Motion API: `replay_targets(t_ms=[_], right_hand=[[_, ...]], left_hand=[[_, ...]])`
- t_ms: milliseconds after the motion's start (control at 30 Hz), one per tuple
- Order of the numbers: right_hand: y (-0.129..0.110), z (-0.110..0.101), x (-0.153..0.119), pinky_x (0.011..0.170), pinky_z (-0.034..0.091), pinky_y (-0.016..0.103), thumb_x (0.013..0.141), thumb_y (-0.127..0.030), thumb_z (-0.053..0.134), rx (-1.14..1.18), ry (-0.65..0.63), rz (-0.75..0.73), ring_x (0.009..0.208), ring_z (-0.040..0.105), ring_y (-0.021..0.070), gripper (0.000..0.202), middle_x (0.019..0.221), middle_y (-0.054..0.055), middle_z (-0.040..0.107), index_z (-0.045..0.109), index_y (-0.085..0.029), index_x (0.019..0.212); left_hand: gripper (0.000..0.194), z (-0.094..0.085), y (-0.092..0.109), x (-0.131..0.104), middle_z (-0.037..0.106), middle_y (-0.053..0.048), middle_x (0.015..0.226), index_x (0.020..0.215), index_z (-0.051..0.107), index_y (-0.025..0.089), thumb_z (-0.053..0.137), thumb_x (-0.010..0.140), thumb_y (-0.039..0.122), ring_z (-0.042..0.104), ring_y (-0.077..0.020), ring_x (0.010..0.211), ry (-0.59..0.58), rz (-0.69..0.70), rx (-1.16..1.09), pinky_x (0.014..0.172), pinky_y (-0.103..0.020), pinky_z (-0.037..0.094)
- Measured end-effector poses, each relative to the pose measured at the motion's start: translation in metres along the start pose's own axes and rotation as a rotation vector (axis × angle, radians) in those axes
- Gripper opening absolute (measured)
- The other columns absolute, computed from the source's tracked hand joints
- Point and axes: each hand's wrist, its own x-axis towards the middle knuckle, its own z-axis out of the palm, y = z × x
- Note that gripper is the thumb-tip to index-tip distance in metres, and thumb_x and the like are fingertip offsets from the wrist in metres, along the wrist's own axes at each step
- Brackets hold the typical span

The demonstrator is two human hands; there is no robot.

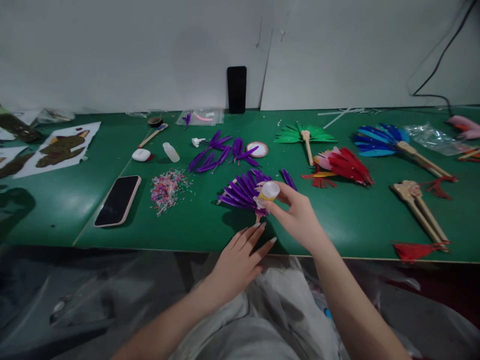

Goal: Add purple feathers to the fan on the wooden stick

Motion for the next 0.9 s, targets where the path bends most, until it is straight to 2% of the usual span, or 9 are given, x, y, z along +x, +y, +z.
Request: replay_targets(t_ms=[167, 633, 900], right_hand=[[0.003, 0.003, 0.001, 0.084, 0.051, 0.037, 0.081, -0.035, 0.062, -0.017, -0.016, 0.018, 0.097, 0.066, 0.0248, 0.027, 0.104, 0.008, 0.070, 0.061, -0.019, 0.102], [0.000, -0.006, -0.008, 0.081, 0.051, 0.034, 0.081, -0.035, 0.063, -0.082, -0.004, 0.028, 0.092, 0.067, 0.0235, 0.024, 0.097, 0.006, 0.072, 0.060, -0.020, 0.099], [-0.011, -0.017, -0.013, 0.074, 0.052, 0.034, 0.082, -0.036, 0.062, -0.216, 0.020, 0.025, 0.087, 0.068, 0.0248, 0.023, 0.093, 0.007, 0.072, 0.062, -0.019, 0.097]], left_hand=[[0.057, 0.000, -0.001, -0.001, 0.037, -0.016, 0.145, 0.136, 0.038, 0.021, 0.058, 0.084, 0.031, 0.032, -0.0288, 0.135, 0.009, 0.010, -0.006, 0.104, -0.044, 0.035], [0.061, 0.002, 0.000, 0.000, 0.035, -0.015, 0.147, 0.138, 0.036, 0.022, 0.060, 0.083, 0.032, 0.032, -0.0285, 0.135, 0.017, 0.003, 0.001, 0.105, -0.044, 0.034], [0.063, 0.001, 0.000, 0.000, 0.037, -0.017, 0.145, 0.138, 0.037, 0.020, 0.063, 0.081, 0.031, 0.032, -0.0292, 0.136, 0.006, 0.009, 0.004, 0.104, -0.044, 0.035]])
